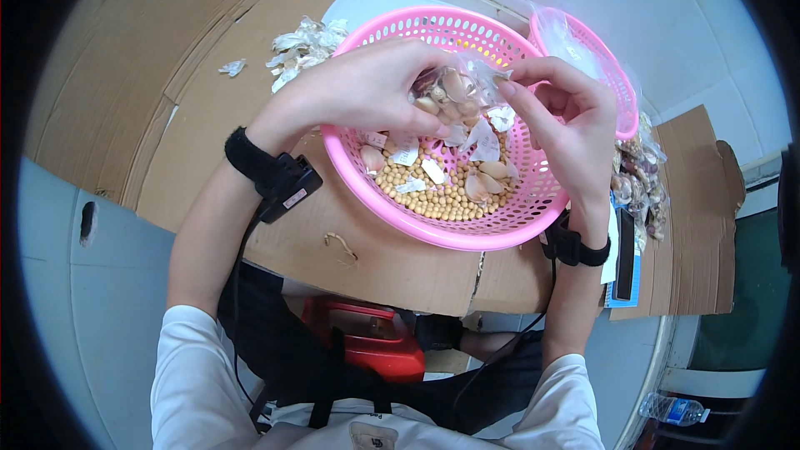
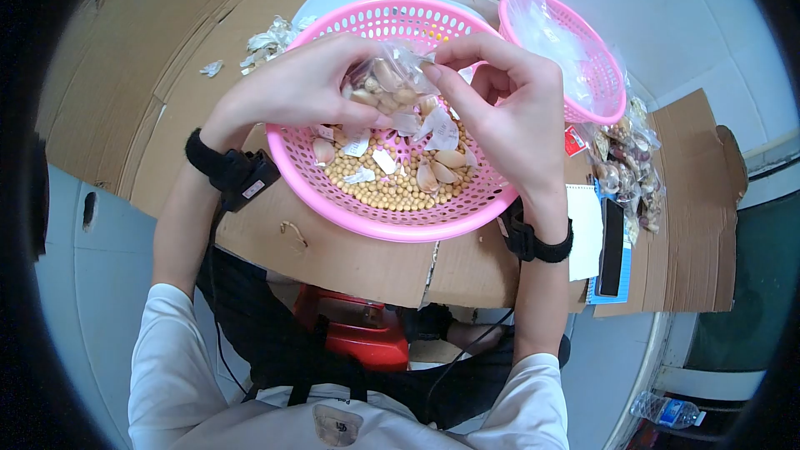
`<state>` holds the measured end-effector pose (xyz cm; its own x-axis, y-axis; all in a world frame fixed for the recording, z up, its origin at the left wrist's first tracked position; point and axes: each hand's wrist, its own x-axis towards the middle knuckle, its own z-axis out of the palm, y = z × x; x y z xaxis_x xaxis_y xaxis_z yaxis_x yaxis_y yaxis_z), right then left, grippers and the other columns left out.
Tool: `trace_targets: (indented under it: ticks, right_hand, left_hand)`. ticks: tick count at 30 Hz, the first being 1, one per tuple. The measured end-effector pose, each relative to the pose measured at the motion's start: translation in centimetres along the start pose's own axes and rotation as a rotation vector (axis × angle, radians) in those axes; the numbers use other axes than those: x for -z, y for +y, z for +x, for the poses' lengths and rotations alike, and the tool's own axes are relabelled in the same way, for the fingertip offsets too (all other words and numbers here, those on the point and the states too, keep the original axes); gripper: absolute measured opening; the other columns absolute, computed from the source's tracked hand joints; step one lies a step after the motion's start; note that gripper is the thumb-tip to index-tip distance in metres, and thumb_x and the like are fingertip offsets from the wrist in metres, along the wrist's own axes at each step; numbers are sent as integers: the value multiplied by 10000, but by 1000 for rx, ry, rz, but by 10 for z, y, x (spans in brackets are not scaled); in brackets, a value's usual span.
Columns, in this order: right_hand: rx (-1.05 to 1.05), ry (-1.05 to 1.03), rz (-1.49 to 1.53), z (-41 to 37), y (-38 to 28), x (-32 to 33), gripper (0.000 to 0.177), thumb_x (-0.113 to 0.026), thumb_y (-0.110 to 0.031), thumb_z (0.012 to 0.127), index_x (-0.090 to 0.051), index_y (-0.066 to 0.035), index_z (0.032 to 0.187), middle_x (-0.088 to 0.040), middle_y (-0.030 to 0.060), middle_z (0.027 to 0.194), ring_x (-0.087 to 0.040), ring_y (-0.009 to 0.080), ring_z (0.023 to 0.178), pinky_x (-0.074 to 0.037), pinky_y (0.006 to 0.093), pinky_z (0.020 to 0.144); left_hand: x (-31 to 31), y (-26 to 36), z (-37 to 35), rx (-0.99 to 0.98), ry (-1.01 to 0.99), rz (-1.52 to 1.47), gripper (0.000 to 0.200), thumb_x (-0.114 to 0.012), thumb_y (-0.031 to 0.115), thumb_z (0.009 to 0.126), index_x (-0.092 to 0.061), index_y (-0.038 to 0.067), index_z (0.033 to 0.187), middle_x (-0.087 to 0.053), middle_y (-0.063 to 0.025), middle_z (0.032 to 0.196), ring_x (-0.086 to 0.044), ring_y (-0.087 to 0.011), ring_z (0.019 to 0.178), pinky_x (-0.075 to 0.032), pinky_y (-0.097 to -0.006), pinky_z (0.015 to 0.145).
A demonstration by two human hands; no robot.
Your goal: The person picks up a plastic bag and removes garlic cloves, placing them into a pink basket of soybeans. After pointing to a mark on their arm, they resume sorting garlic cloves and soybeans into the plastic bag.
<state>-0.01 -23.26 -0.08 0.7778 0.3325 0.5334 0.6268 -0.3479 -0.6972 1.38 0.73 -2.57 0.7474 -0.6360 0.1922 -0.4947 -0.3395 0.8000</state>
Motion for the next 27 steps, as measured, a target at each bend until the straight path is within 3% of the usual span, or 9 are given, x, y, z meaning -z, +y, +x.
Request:
trace_targets:
  ticks: [4,9,13,17,21,23,27]
  right_hand:
    - [-112,-31,-31,0,-3,3,92,-764,-50,885,-769,9,955,-670,-30,688,-458,-9,512,-299,202,459]
    - [-43,19,-100,0,2,0,85,-773,-58,862,-779,-12,933,-669,-32,683,-420,1,491,-289,219,457]
    - [81,12,-229,-1,-2,-4,114,-773,-45,817,-780,-29,930,-725,8,727,-401,24,474,-301,236,453]
    - [55,1,-214,-1,-5,-3,121,-764,-36,807,-779,-33,927,-754,18,767,-410,35,479,-309,242,454]
    - [33,-44,-262,0,-6,-1,112,-769,-43,809,-778,-38,921,-749,14,762,-411,38,484,-318,250,457]
    - [35,-28,-252,0,-3,-1,105,-774,-49,810,-777,-38,914,-746,11,758,-411,40,485,-321,252,459]
    - [-67,-78,-135,0,1,3,89,-788,-77,819,-790,-39,899,-733,12,746,-448,49,521,-355,256,486]
  left_hand:
    - [1,6,0,61,-27,-33,502,-745,37,838,-602,-3,1317,-726,-89,949,-710,-146,695,-599,-297,681]
    - [2,11,-1,143,-61,-18,467,-774,60,848,-625,-17,1284,-727,-98,970,-716,-155,712,-599,-300,694]
    - [1,6,-1,69,-44,125,508,-821,132,845,-626,-15,1290,-716,-125,1062,-710,-200,892,-582,-336,813]
    - [1,1,0,75,-40,169,553,-842,172,838,-619,-10,1311,-706,-144,1139,-674,-241,1034,-550,-361,908]
    - [1,8,0,47,-65,167,584,-848,178,834,-610,-2,1335,-706,-141,1172,-675,-227,1037,-550,-353,906]
    - [1,2,0,-120,-29,74,580,-842,203,852,-605,1,1341,-708,-128,1180,-668,-206,1042,-547,-349,905]
    - [3,15,-2,-39,-67,177,548,-828,244,878,-620,13,1329,-716,-112,1157,-664,-184,1056,-547,-345,904]
